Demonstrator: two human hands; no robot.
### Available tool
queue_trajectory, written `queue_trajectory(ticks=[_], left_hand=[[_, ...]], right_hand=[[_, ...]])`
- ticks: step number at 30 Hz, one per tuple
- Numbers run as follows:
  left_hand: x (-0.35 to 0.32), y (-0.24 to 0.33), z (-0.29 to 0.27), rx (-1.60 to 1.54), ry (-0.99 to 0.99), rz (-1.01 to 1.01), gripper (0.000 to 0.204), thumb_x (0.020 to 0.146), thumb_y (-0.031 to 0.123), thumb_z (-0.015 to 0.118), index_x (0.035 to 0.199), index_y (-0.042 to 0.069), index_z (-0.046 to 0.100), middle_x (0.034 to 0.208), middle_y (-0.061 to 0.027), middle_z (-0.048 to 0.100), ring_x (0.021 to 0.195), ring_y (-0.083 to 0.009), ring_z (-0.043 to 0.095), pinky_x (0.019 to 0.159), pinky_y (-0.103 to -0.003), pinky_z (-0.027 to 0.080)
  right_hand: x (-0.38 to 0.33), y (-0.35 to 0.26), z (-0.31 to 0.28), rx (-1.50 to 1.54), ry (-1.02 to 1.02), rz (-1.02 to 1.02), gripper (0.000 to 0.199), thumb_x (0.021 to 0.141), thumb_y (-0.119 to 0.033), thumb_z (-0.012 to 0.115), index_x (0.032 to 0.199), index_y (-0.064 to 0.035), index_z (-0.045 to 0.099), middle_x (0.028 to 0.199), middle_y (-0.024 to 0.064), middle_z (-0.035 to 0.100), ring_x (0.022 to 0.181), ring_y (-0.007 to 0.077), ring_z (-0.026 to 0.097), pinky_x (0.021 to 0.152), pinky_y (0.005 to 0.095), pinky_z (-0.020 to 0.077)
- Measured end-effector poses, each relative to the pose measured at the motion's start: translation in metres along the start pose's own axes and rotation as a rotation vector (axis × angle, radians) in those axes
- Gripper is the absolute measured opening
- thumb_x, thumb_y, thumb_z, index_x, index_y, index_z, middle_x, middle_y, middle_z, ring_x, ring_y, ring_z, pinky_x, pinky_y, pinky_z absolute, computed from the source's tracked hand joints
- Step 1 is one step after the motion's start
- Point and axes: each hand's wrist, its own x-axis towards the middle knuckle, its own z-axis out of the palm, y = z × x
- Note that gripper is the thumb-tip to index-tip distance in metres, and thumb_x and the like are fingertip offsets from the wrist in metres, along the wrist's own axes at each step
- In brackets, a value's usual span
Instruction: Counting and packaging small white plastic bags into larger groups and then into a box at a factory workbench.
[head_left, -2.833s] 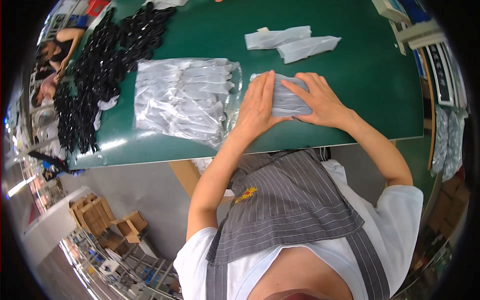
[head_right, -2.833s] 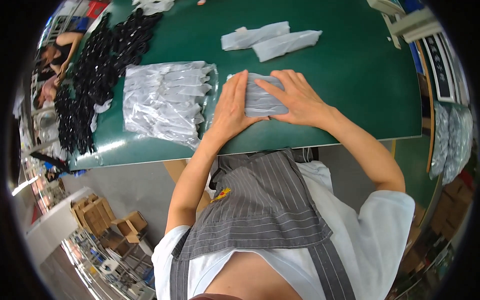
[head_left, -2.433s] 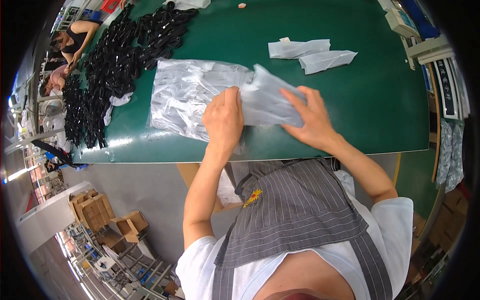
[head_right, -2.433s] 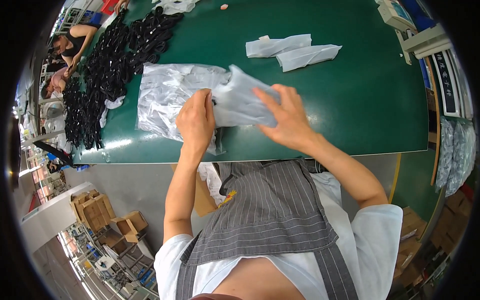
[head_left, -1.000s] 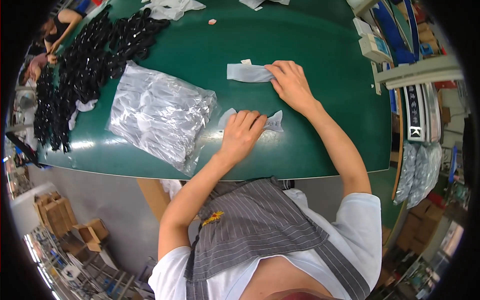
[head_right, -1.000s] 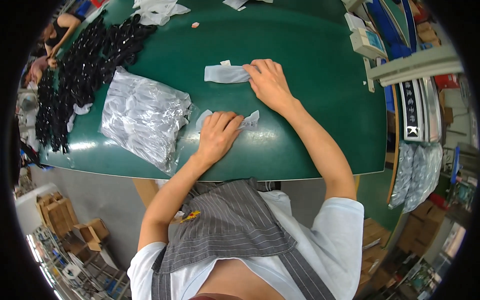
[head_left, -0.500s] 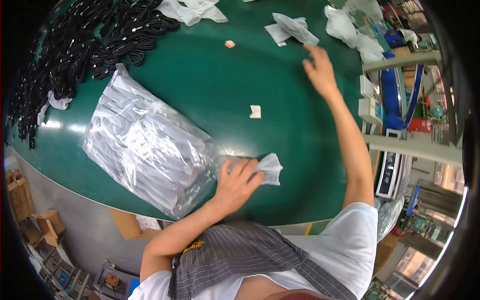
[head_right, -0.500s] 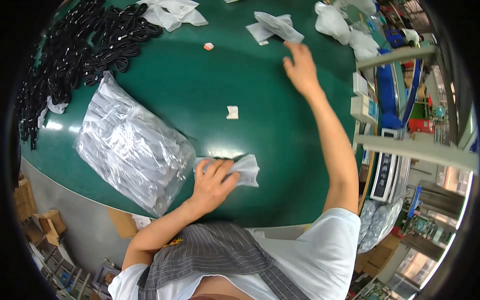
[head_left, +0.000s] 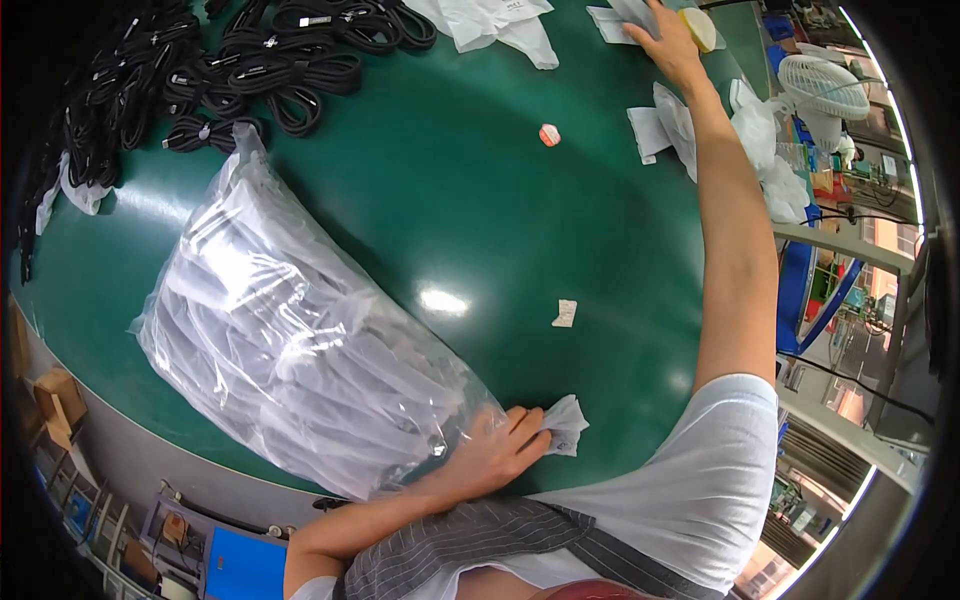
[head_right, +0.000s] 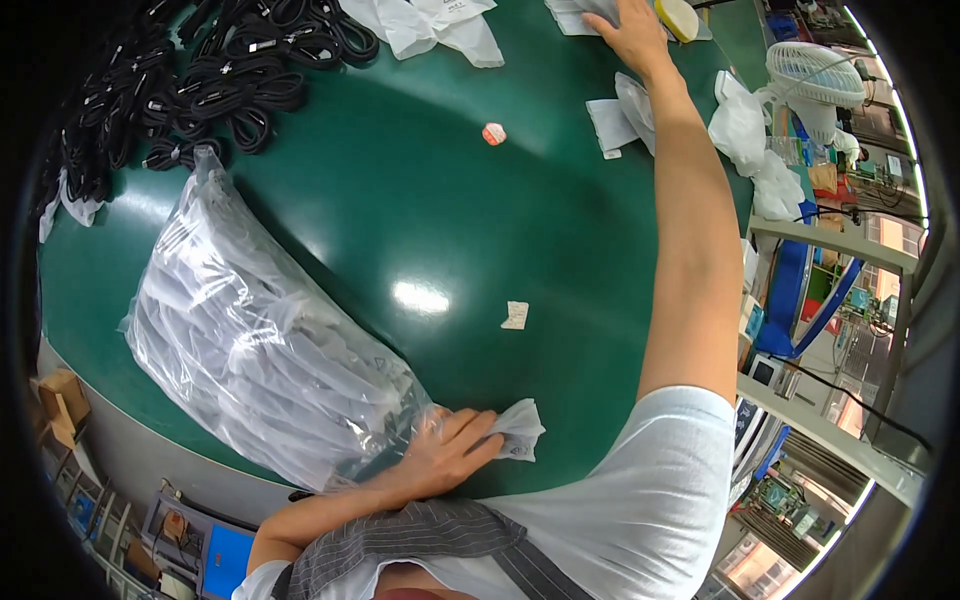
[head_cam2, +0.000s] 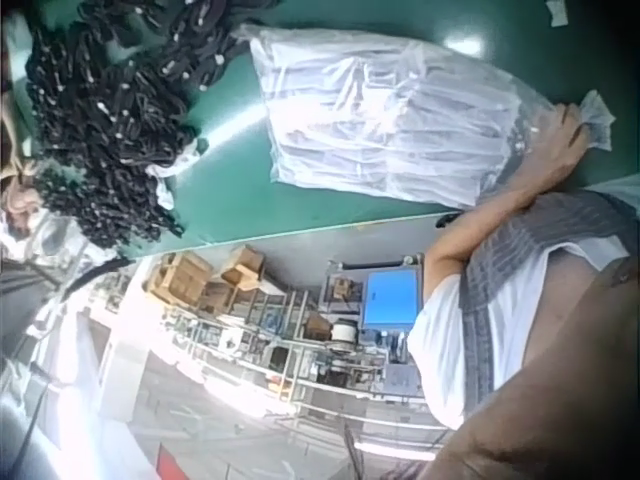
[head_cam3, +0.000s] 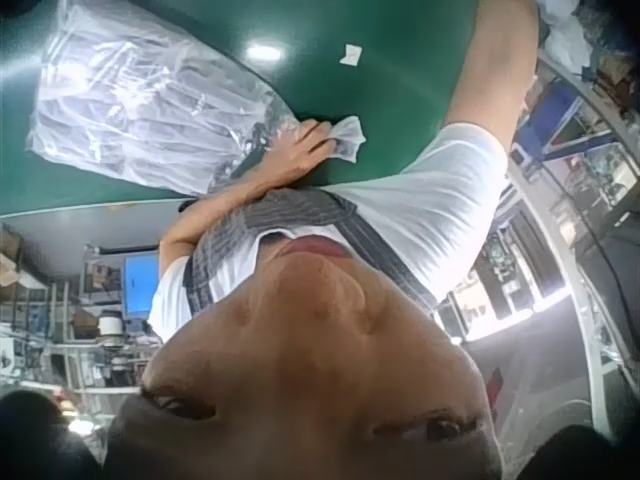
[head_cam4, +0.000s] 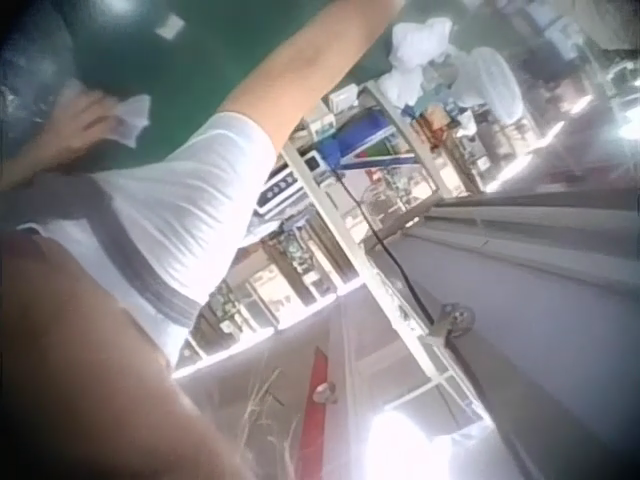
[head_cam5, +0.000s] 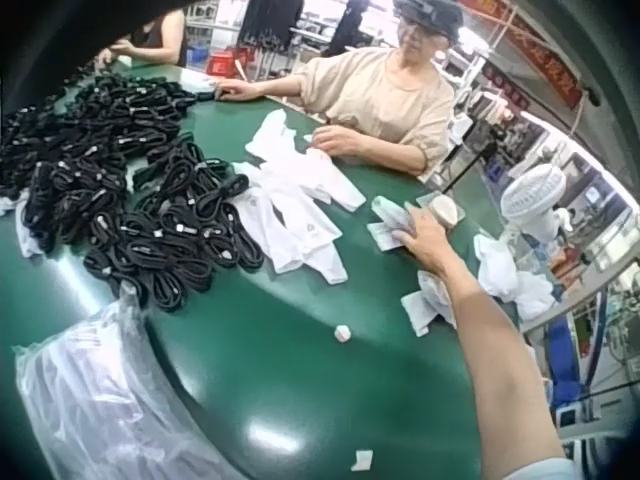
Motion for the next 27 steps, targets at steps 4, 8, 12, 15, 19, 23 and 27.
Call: queue_trajectory(ticks=[4,8,12,15,19,23,27], left_hand=[[0.000,-0.005,-0.006,-0.042,-0.035,-0.019,0.025,0.072,0.016,0.058,0.096,0.011,0.058,0.110,-0.0086,0.055,0.094,-0.0200,0.054,0.075,-0.038,0.040],[-0.001,0.000,-0.002,-0.065,-0.020,0.001,0.026,0.073,0.018,0.056,0.099,0.010,0.057,0.111,-0.0086,0.054,0.098,-0.0210,0.052,0.076,-0.038,0.038],[-0.007,0.004,0.005,0.016,0.062,-0.025,0.024,0.075,0.017,0.055,0.098,0.010,0.056,0.108,-0.0082,0.054,0.100,-0.0223,0.051,0.078,-0.040,0.037],[-0.006,0.005,0.006,0.032,0.097,0.010,0.025,0.072,0.016,0.059,0.096,0.010,0.056,0.107,-0.0078,0.054,0.099,-0.0229,0.051,0.079,-0.040,0.037],[-0.002,0.012,0.010,0.078,0.124,0.072,0.024,0.070,0.017,0.066,0.092,0.011,0.058,0.105,-0.0057,0.054,0.098,-0.0224,0.051,0.081,-0.038,0.037],[-0.027,0.023,0.012,0.118,0.076,0.080,0.029,0.068,0.020,0.073,0.094,0.014,0.061,0.106,-0.0053,0.055,0.097,-0.0232,0.051,0.080,-0.038,0.036],[-0.054,0.033,0.007,0.131,0.051,0.126,0.030,0.069,0.020,0.073,0.096,0.014,0.060,0.106,-0.0056,0.055,0.096,-0.0239,0.051,0.080,-0.038,0.037]], right_hand=[[-0.038,0.014,0.012,0.013,-0.129,0.122,0.042,0.086,-0.034,0.054,0.122,-0.0123,0.051,0.114,0.0144,0.054,0.109,0.0342,0.050,0.093,0.0409,0.0390],[-0.140,0.068,-0.011,0.092,-0.110,0.160,0.039,0.085,-0.025,0.057,0.120,-0.0095,0.051,0.112,0.0169,0.054,0.105,0.0379,0.049,0.090,0.0447,0.0395],[-0.244,-0.025,-0.026,0.052,0.082,0.474,0.035,0.085,-0.024,0.057,0.116,-0.0081,0.054,0.110,0.0166,0.054,0.104,0.0366,0.048,0.089,0.0438,0.0398],[-0.285,-0.108,-0.050,0.074,0.161,0.610,0.033,0.084,-0.021,0.058,0.115,-0.0066,0.056,0.110,0.0164,0.054,0.102,0.0347,0.050,0.090,0.0414,0.0395],[-0.321,-0.169,-0.074,0.123,0.217,0.612,0.031,0.084,-0.023,0.059,0.112,-0.0108,0.058,0.108,0.0134,0.054,0.102,0.0327,0.050,0.087,0.0428,0.0405],[-0.358,-0.206,-0.108,0.287,0.177,0.524,0.049,0.081,-0.022,0.064,0.124,-0.0053,0.047,0.121,0.0168,0.047,0.113,0.0339,0.045,0.094,0.0411,0.0380],[-0.433,-0.223,-0.130,0.542,0.222,0.632,0.055,0.081,-0.026,0.066,0.125,-0.0036,0.044,0.129,0.0182,0.042,0.121,0.0344,0.039,0.100,0.0405,0.0339]])
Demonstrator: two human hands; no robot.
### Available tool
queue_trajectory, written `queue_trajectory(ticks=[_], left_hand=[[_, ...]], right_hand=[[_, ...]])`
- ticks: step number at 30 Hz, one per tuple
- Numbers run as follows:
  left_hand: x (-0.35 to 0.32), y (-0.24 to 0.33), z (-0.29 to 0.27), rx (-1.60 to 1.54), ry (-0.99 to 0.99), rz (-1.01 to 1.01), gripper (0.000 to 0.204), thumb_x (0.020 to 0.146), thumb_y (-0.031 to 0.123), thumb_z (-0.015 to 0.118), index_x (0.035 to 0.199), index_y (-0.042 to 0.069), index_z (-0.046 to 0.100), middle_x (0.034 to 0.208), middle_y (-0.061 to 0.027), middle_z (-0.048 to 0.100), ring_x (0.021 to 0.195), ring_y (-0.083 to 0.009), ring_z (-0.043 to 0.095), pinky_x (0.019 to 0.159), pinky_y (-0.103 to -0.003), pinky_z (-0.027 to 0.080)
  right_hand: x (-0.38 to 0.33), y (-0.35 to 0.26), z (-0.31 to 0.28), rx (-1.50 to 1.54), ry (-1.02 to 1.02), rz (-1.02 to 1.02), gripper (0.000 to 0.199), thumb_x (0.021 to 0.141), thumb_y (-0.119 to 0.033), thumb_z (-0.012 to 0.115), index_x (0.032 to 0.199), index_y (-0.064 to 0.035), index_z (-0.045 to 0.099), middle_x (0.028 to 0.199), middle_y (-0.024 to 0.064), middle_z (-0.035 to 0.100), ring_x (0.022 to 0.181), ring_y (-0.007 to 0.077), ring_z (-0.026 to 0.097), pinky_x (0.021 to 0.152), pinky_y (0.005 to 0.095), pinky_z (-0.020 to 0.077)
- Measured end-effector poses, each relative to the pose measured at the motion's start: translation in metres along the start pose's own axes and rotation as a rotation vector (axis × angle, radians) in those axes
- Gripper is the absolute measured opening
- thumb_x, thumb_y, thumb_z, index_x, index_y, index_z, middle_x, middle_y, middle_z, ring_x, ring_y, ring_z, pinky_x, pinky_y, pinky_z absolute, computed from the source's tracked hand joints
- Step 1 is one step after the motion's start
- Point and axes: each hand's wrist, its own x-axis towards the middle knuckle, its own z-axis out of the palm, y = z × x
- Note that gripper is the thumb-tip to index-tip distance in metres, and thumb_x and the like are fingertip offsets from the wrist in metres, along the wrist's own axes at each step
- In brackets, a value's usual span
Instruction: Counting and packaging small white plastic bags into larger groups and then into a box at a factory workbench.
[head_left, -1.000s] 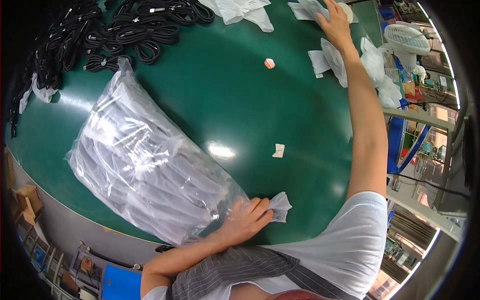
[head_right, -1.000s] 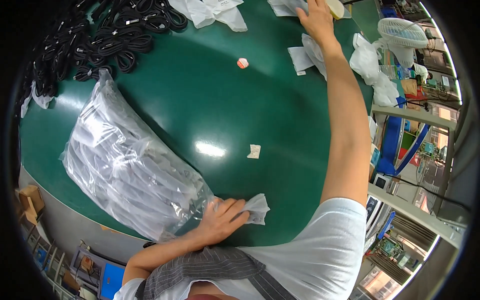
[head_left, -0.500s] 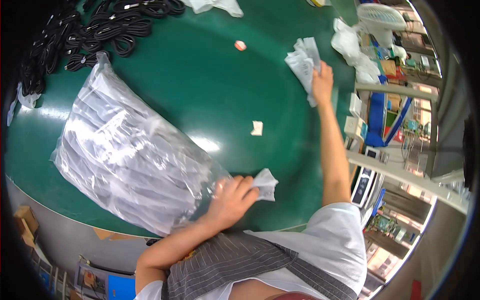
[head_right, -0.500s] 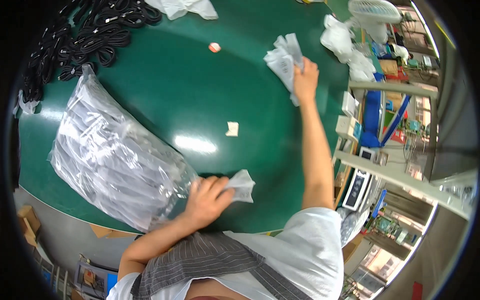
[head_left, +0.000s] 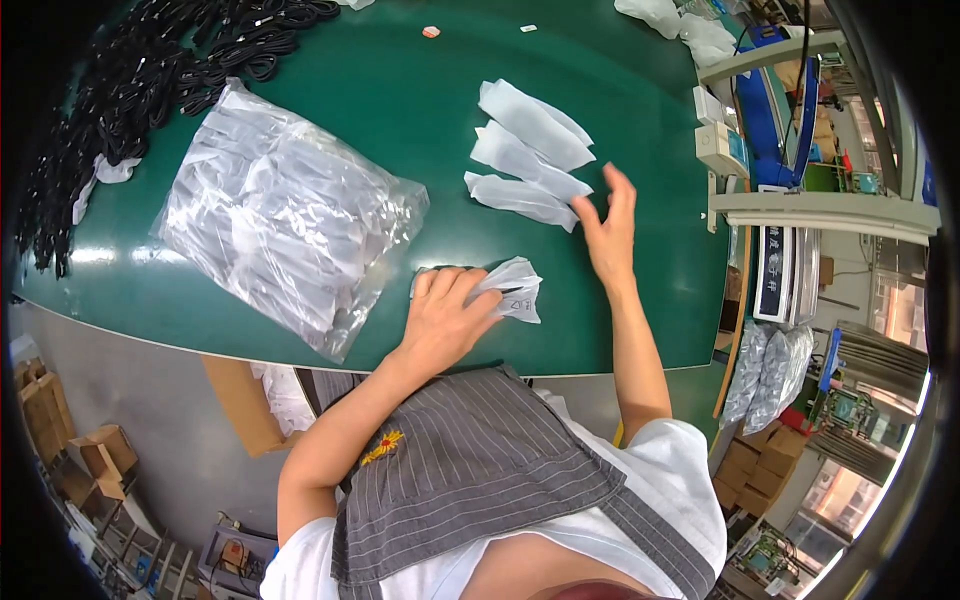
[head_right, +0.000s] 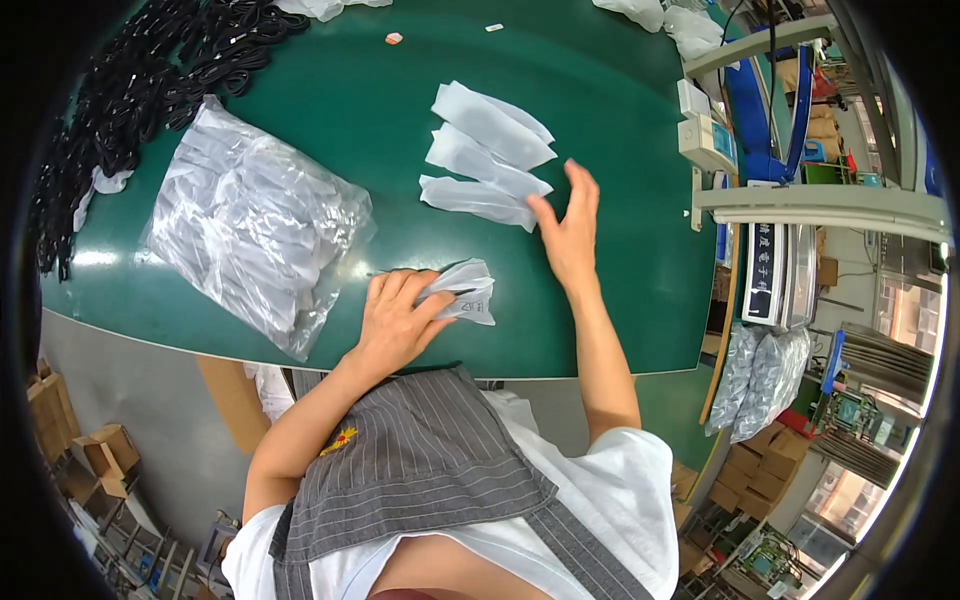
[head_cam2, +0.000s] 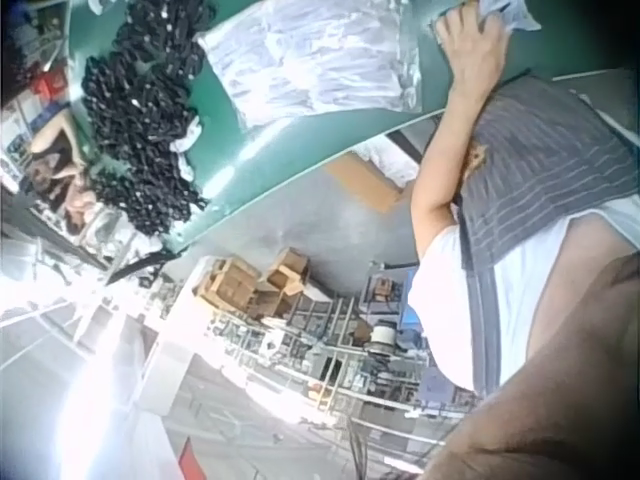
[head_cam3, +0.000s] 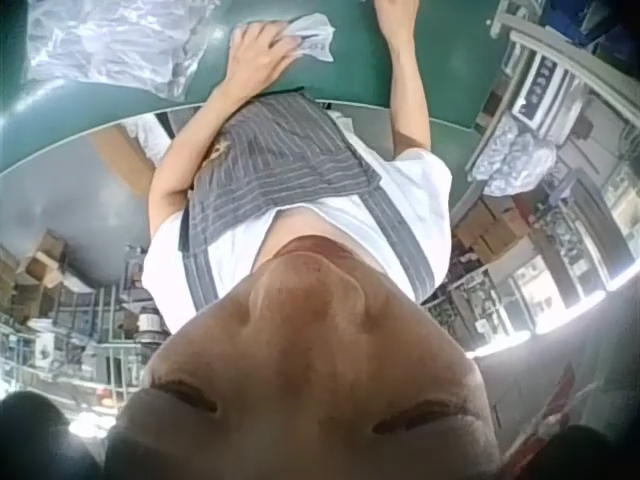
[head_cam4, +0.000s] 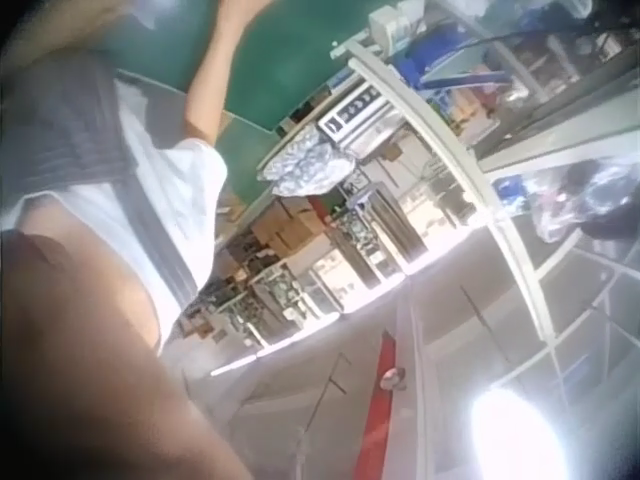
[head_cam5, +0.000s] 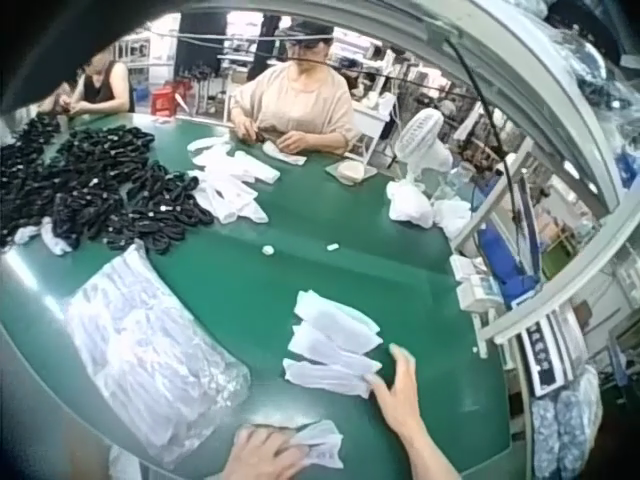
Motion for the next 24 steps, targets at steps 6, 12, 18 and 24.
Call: queue_trajectory(ticks=[6,12,18,24], left_hand=[[0.000,0.004,0.000,-0.028,-0.030,0.001,0.051,0.071,0.021,0.072,0.117,0.007,0.054,0.107,-0.0095,0.055,0.096,-0.0270,0.051,0.081,-0.039,0.038],[-0.017,0.000,-0.015,0.063,-0.068,-0.012,0.059,0.070,0.023,0.073,0.121,0.004,0.050,0.112,-0.0126,0.054,0.102,-0.0295,0.050,0.085,-0.040,0.038],[-0.032,0.003,-0.042,0.128,-0.031,-0.163,0.058,0.071,0.018,0.072,0.122,0.002,0.049,0.119,-0.0126,0.051,0.106,-0.0317,0.048,0.087,-0.040,0.039],[-0.035,-0.008,-0.048,0.052,-0.142,-0.310,0.026,0.076,0.002,0.061,0.101,0.004,0.056,0.113,-0.0132,0.055,0.105,-0.0289,0.051,0.082,-0.037,0.044]], right_hand=[[-0.038,0.011,0.005,0.047,0.071,-0.085,0.022,0.083,-0.011,0.064,0.101,-0.0024,0.058,0.109,0.0121,0.057,0.097,0.0287,0.056,0.085,0.0355,0.0449],[-0.006,-0.064,-0.043,0.414,0.212,-0.122,0.009,0.088,-0.011,0.058,0.094,-0.0038,0.058,0.098,0.0051,0.062,0.085,0.0125,0.057,0.072,0.0252,0.0441],[-0.019,-0.026,0.016,-0.016,-0.223,-0.282,0.014,0.085,-0.011,0.059,0.096,-0.0026,0.058,0.105,0.0126,0.060,0.098,0.0294,0.057,0.084,0.0366,0.0442],[-0.060,-0.080,0.001,0.006,-0.406,-0.487,0.028,0.081,-0.007,0.062,0.109,-0.0045,0.059,0.113,0.0115,0.057,0.103,0.0302,0.054,0.089,0.0361,0.0430]])
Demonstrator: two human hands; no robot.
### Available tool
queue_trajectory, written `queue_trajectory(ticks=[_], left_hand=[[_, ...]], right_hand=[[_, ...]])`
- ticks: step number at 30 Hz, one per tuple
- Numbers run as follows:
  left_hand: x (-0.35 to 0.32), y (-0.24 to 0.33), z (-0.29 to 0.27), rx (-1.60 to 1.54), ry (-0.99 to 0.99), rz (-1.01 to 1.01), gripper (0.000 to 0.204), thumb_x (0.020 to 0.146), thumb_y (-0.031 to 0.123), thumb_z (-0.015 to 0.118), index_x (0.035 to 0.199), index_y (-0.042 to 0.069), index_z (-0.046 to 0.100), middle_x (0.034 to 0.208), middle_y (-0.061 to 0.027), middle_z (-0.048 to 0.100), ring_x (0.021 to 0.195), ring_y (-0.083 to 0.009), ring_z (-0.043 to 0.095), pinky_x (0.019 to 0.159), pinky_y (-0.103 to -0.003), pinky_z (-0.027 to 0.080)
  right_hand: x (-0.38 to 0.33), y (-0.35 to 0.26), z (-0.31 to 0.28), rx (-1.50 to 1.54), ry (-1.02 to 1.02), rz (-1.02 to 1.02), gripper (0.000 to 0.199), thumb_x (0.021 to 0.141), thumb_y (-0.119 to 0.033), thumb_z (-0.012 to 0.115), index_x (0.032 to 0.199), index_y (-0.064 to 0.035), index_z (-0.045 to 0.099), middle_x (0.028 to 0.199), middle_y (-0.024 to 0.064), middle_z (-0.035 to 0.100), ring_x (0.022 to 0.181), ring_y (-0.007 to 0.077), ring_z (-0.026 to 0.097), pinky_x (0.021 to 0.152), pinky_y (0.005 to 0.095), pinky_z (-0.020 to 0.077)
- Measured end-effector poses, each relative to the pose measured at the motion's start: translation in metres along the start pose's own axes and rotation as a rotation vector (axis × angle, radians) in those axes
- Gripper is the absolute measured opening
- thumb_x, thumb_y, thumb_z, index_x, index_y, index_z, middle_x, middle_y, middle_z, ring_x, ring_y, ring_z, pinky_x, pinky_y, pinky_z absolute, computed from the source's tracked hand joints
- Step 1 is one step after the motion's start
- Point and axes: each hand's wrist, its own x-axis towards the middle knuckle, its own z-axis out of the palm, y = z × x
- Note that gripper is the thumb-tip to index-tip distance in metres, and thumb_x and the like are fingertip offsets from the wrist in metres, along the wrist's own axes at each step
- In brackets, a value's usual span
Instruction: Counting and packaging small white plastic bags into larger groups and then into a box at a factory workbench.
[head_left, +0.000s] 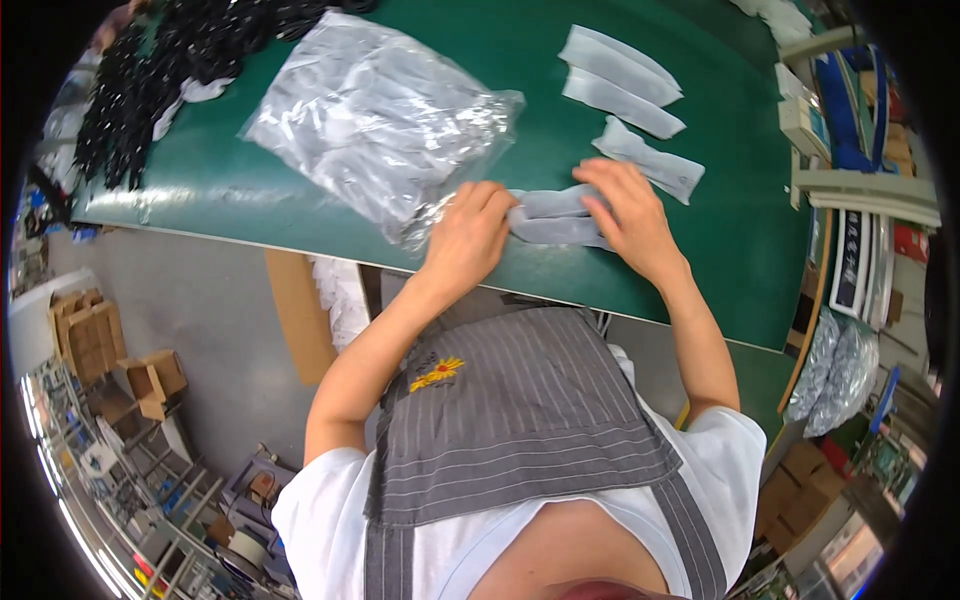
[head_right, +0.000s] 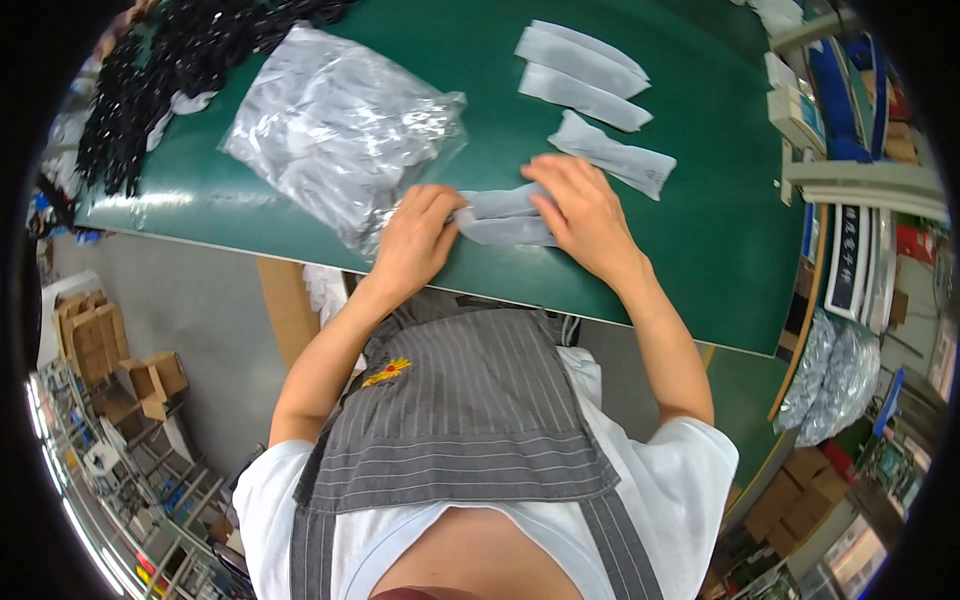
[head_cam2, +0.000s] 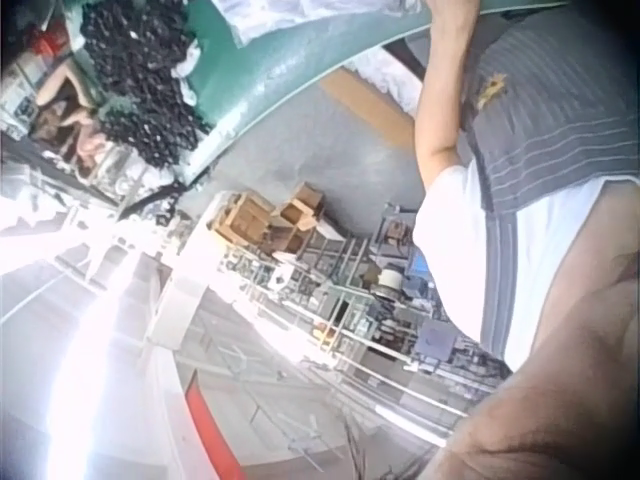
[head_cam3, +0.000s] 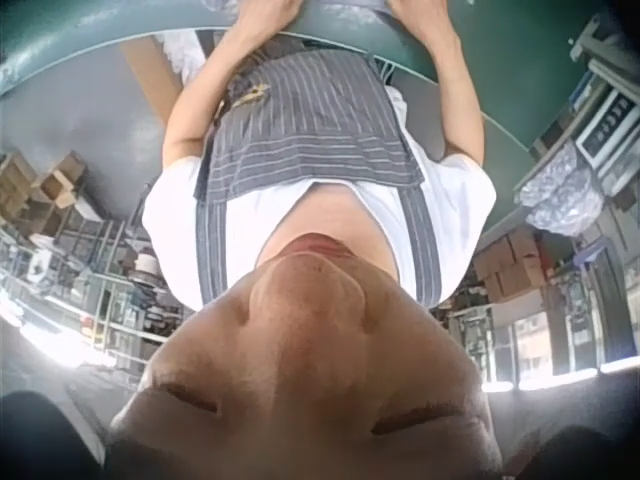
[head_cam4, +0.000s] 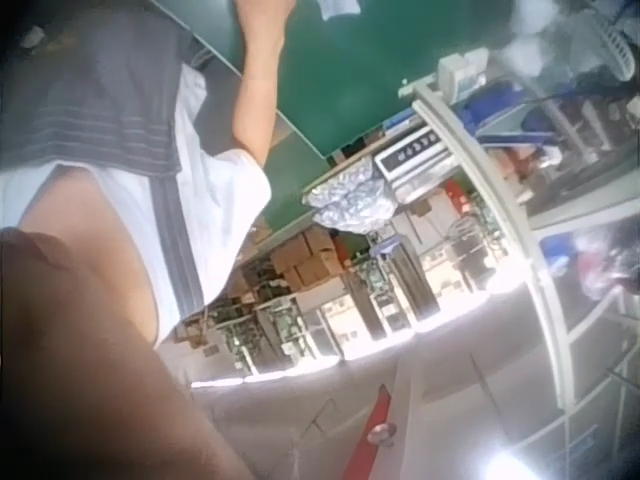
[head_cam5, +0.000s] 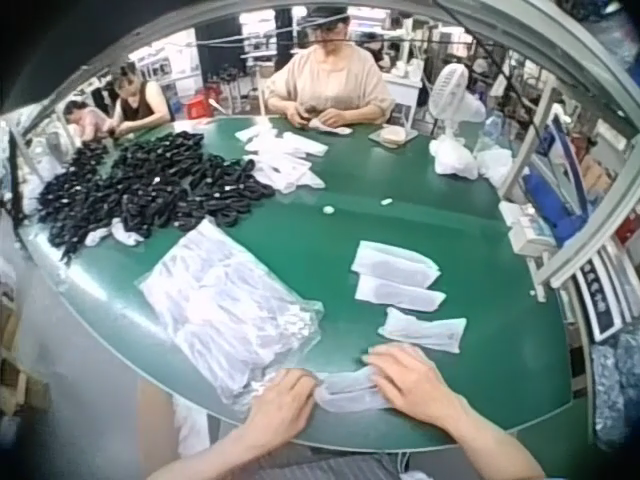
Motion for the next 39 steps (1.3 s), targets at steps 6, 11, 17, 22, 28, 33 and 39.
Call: queue_trajectory(ticks=[6,11,17,22,28,33,39], left_hand=[[0.015,0.008,0.008,-0.393,0.175,-0.069,0.008,0.089,0.004,0.053,0.095,0.000,0.050,0.074,-0.0151,0.060,0.060,-0.0293,0.059,0.056,-0.032,0.047],[0.020,0.007,0.011,-0.500,0.300,-0.143,0.009,0.087,0.002,0.052,0.095,0.002,0.048,0.082,-0.0165,0.061,0.073,-0.0343,0.061,0.061,-0.041,0.046],[-0.004,0.024,0.011,-0.041,0.320,0.402,0.029,0.069,-0.004,0.058,0.096,0.004,0.061,0.108,-0.0112,0.059,0.099,-0.0257,0.057,0.086,-0.042,0.044],[0.004,0.030,0.033,0.076,0.114,0.543,0.031,0.071,0.005,0.056,0.101,0.007,0.062,0.109,-0.0097,0.058,0.106,-0.0245,0.053,0.095,-0.042,0.038],[0.028,0.019,0.041,0.141,0.151,0.584,0.038,0.072,0.006,0.057,0.109,0.005,0.059,0.108,-0.0089,0.057,0.101,-0.0249,0.054,0.089,-0.041,0.041],[0.024,0.010,0.050,0.084,0.061,0.610,0.034,0.069,0.009,0.061,0.103,0.003,0.058,0.104,-0.0086,0.057,0.093,-0.0216,0.054,0.080,-0.035,0.043],[0.042,0.018,0.051,0.091,0.043,0.765,0.035,0.065,0.014,0.072,0.097,0.005,0.060,0.112,-0.0086,0.056,0.102,-0.0246,0.053,0.086,-0.038,0.043]], right_hand=[[-0.014,0.000,0.000,0.093,-0.094,0.224,0.031,0.081,-0.012,0.065,0.110,-0.0041,0.059,0.105,0.0105,0.059,0.098,0.0282,0.055,0.084,0.0352,0.0443],[-0.019,0.002,0.003,-0.096,-0.053,0.278,0.028,0.080,-0.014,0.065,0.105,-0.0058,0.059,0.099,0.0079,0.058,0.095,0.0256,0.053,0.079,0.0353,0.0404],[0.004,-0.005,0.012,-0.065,0.049,0.148,0.027,0.079,-0.015,0.065,0.104,-0.0056,0.059,0.099,0.0081,0.057,0.094,0.0259,0.052,0.080,0.0371,0.0388],[0.040,0.005,0.037,-0.085,-0.134,0.100,0.017,0.082,-0.020,0.061,0.091,-0.0054,0.062,0.097,0.0066,0.060,0.094,0.0252,0.053,0.079,0.0369,0.0392],[0.026,0.021,0.027,0.026,-0.128,0.132,0.019,0.084,-0.019,0.059,0.097,-0.0054,0.061,0.101,0.0087,0.059,0.094,0.0255,0.053,0.084,0.0366,0.0395],[-0.035,0.012,-0.011,-0.152,-0.024,0.146,0.039,0.074,-0.006,0.066,0.113,-0.0065,0.057,0.104,0.0083,0.056,0.098,0.0268,0.052,0.084,0.0364,0.0414],[-0.033,0.018,0.003,-0.052,0.064,0.212,0.035,0.078,-0.006,0.063,0.113,-0.0052,0.058,0.102,0.0094,0.059,0.095,0.0279,0.055,0.078,0.0357,0.0462]])
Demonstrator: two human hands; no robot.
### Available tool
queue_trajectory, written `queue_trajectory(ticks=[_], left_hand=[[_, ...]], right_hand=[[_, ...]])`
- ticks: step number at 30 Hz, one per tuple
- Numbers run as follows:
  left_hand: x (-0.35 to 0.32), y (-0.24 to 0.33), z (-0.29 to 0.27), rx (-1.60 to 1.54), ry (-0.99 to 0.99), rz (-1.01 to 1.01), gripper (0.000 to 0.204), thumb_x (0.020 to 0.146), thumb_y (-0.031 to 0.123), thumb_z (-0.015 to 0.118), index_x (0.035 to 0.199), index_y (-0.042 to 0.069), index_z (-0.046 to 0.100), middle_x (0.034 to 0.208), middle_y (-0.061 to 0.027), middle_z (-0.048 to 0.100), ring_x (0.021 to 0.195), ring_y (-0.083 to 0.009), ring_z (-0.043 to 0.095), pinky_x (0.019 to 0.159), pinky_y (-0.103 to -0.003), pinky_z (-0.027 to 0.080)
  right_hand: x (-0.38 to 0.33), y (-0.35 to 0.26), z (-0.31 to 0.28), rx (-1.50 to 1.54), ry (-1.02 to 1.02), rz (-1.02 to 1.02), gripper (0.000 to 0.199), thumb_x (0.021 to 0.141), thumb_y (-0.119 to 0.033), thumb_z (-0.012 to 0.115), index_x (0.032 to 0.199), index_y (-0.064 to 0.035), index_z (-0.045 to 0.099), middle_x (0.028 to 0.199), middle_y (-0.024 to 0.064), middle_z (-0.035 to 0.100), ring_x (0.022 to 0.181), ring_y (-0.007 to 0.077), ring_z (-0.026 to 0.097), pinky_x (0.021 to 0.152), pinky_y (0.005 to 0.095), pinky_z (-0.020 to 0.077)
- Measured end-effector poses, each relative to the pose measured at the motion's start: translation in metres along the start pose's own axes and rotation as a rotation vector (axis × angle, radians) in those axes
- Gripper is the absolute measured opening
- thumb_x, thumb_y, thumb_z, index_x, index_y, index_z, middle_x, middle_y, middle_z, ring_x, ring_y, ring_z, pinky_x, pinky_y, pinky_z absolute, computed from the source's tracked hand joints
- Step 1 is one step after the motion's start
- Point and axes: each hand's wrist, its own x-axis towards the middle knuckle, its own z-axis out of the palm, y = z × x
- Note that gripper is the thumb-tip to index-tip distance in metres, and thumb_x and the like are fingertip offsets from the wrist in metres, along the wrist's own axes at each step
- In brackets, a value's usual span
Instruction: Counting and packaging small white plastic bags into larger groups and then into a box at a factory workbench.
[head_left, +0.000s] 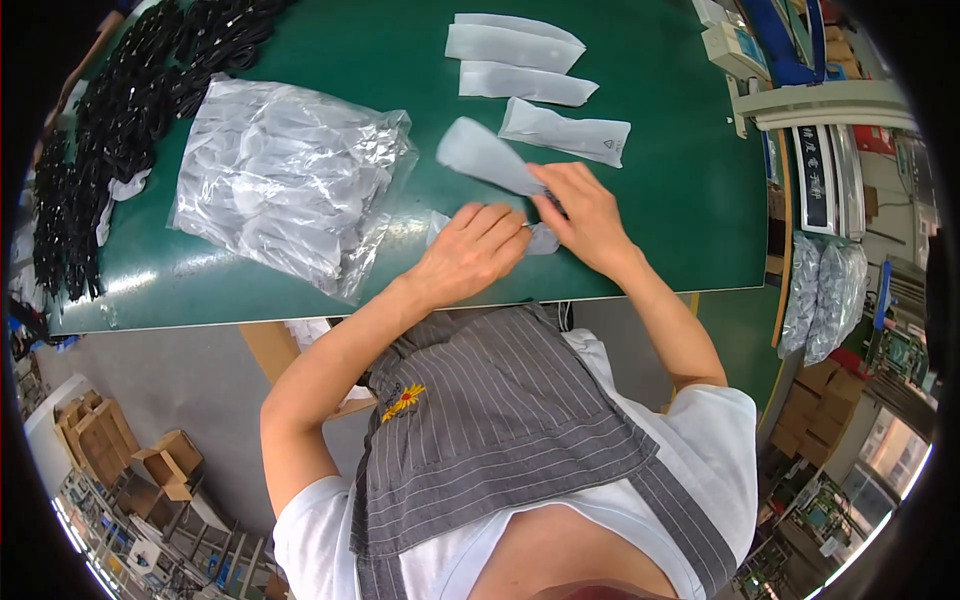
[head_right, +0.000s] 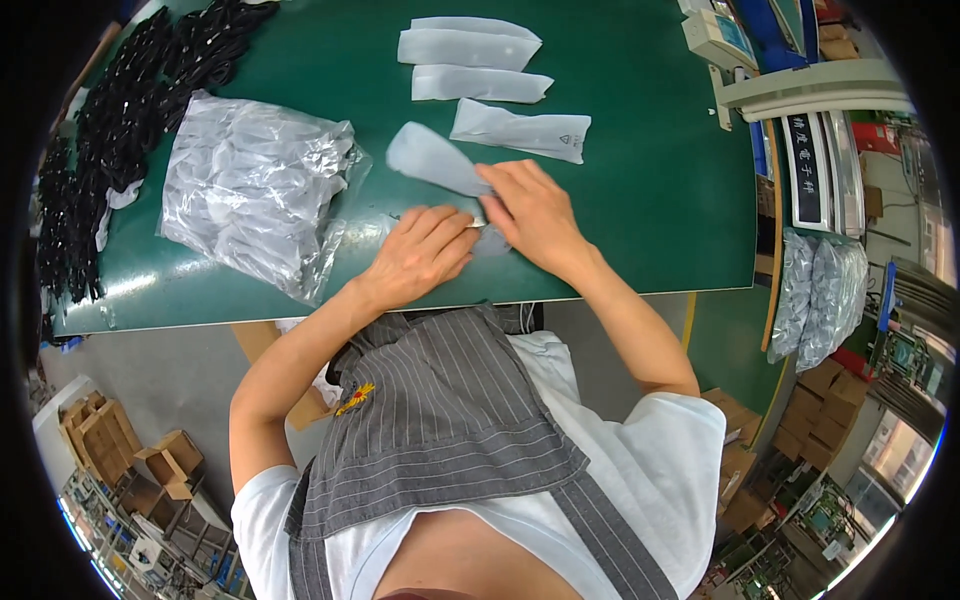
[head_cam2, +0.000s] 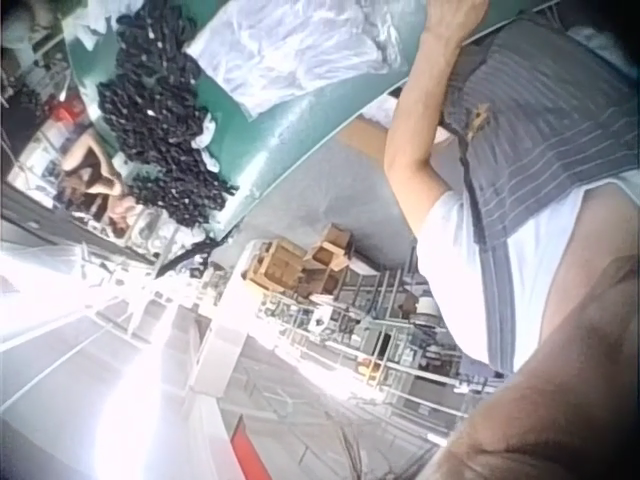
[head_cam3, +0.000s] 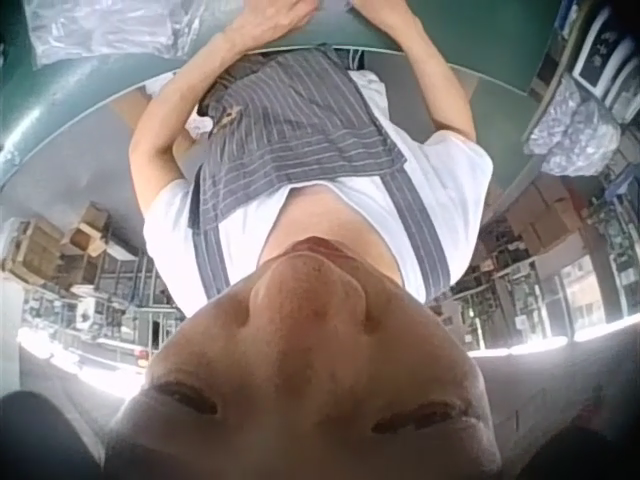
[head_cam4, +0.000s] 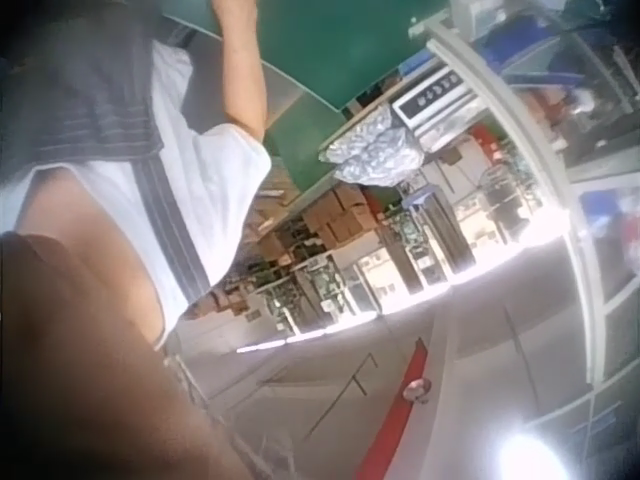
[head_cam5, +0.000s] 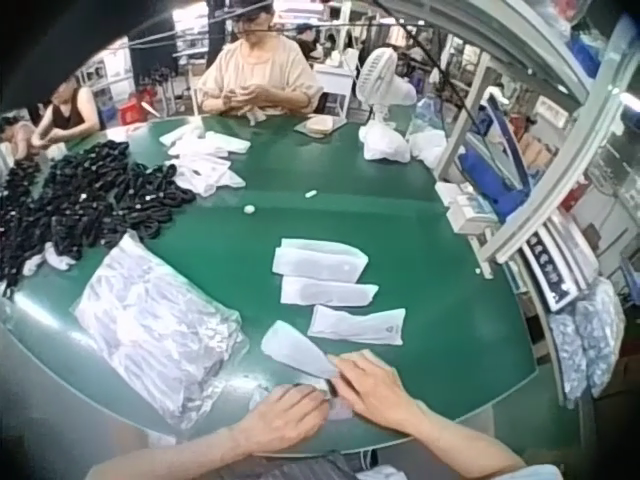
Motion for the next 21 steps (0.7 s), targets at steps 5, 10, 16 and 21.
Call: queue_trajectory(ticks=[5,10,16,21], left_hand=[[0.007,-0.009,-0.007,0.101,0.025,-0.045,0.035,0.068,0.019,0.073,0.097,0.007,0.059,0.116,-0.0092,0.053,0.104,-0.0270,0.051,0.089,-0.039,0.041],[0.009,0.000,0.002,-0.036,-0.098,-0.150,0.049,0.067,0.021,0.074,0.110,0.007,0.055,0.112,-0.0095,0.053,0.104,-0.0266,0.050,0.091,-0.040,0.038],[0.025,-0.007,-0.019,0.054,-0.041,-0.175,0.047,0.069,0.030,0.073,0.107,0.009,0.058,0.116,-0.0112,0.052,0.106,-0.0269,0.048,0.092,-0.044,0.036],[0.021,-0.013,-0.007,0.010,-0.074,-0.200,0.047,0.069,0.033,0.073,0.107,0.010,0.058,0.119,-0.0124,0.050,0.112,-0.0284,0.046,0.096,-0.046,0.034]], right_hand=[[0.000,0.004,-0.014,0.265,-0.228,0.017,0.025,0.082,-0.009,0.061,0.107,-0.0033,0.060,0.100,0.0097,0.061,0.095,0.0273,0.056,0.081,0.0351,0.0464],[0.009,0.046,-0.040,-0.274,0.177,0.032,0.028,0.077,-0.006,0.064,0.106,-0.0073,0.061,0.106,0.0084,0.057,0.096,0.0270,0.055,0.081,0.0366,0.0459],[0.022,0.023,-0.023,0.091,-0.139,0.024,0.025,0.080,-0.006,0.061,0.105,-0.0047,0.062,0.098,0.0104,0.059,0.091,0.0259,0.058,0.075,0.0336,0.0481],[0.042,0.047,-0.024,0.188,-0.036,-0.036,0.019,0.080,-0.008,0.059,0.099,-0.0070,0.063,0.099,0.0098,0.059,0.092,0.0281,0.057,0.078,0.0369,0.0457]])
